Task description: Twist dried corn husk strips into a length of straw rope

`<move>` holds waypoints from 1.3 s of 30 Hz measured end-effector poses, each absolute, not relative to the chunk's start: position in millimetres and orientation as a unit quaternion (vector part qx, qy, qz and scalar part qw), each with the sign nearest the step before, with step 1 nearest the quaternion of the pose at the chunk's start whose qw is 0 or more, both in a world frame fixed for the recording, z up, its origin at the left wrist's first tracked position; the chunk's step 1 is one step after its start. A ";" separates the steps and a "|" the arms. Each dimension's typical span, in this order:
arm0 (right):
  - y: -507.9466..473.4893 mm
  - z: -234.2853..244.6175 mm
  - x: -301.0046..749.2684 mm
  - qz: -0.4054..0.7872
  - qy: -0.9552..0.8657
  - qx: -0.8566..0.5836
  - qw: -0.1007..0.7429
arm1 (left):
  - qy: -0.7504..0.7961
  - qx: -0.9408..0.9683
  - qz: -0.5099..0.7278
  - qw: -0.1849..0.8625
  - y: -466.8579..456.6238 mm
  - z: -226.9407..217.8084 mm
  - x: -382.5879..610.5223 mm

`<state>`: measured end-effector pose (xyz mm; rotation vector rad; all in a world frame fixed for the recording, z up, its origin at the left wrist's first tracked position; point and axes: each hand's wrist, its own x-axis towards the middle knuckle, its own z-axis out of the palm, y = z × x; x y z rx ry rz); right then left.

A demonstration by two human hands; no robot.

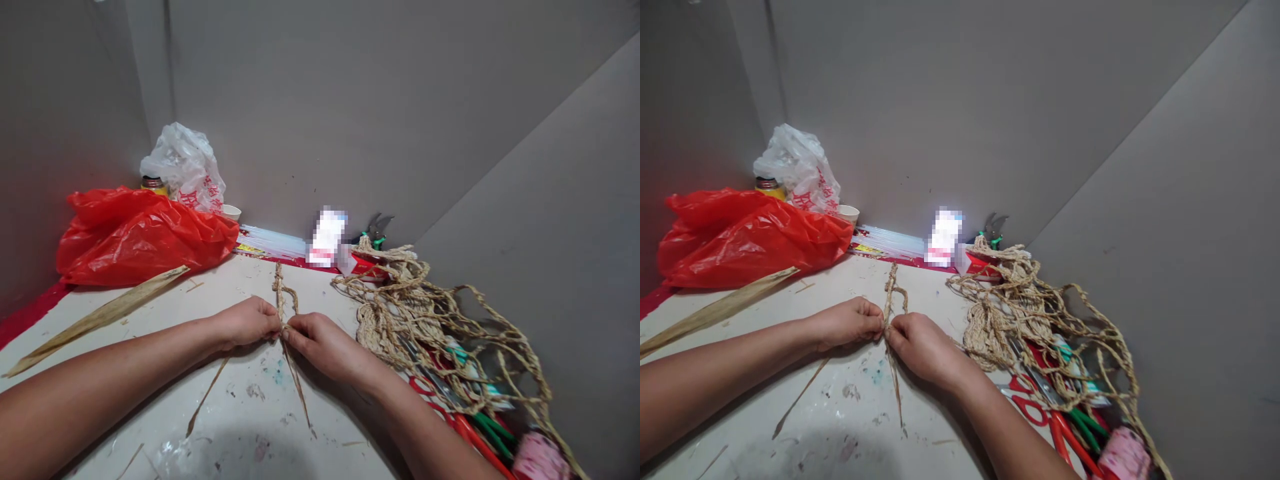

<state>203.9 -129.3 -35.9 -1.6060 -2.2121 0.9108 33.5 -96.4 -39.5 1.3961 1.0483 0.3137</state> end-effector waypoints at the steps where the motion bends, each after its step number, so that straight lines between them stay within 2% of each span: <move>1: -129.5 -33.9 204.3 0.310 -0.760 -0.557 0.129 | 0.457 0.618 0.149 0.623 -96.8 -40.9 34.2; 4: -131.9 -27.1 201.5 0.355 -0.736 -0.559 0.140 | 0.449 0.628 0.175 0.612 -97.2 -42.6 35.7; 8: -141.8 -19.5 188.5 0.427 -0.695 -0.563 0.135 | 0.437 0.591 0.175 0.655 -98.5 -39.4 35.8; 14: -157.8 -16.7 170.4 0.221 -0.776 -0.588 0.053 | 0.439 0.548 0.148 0.697 -100.9 -36.4 35.1; 18: -171.7 -7.3 163.8 0.168 -0.799 -0.577 -0.016 | 0.432 0.555 0.151 0.695 -100.5 -36.5 34.6; 20: -179.0 2.6 165.1 0.202 -0.821 -0.533 -0.024 | 0.420 0.556 0.143 0.703 -99.1 -35.4 33.2; 24: -174.9 18.2 182.9 0.399 -0.816 -0.418 -0.004 | 0.379 0.547 0.129 0.735 -94.4 -33.8 28.7; 26: -160.7 15.6 194.8 0.447 -0.762 -0.461 0.083 | 0.362 0.541 0.127 0.748 -92.0 -34.2 26.8; 28: -144.2 5.6 203.0 0.391 -0.715 -0.542 0.207 | 0.350 0.537 0.126 0.757 -90.1 -35.0 25.5; 30: -131.7 -7.9 205.4 0.384 -0.683 -0.564 0.261 | 0.341 0.537 0.124 0.762 -88.9 -35.6 24.7; 34: -125.0 -29.6 200.3 0.571 -0.599 -0.520 0.210 | 0.332 0.554 0.128 0.753 -89.1 -35.8 24.1; 39: -122.4 -36.9 203.1 0.649 -0.536 -0.508 0.183 | 0.339 0.596 0.132 0.716 -91.2 -34.9 25.5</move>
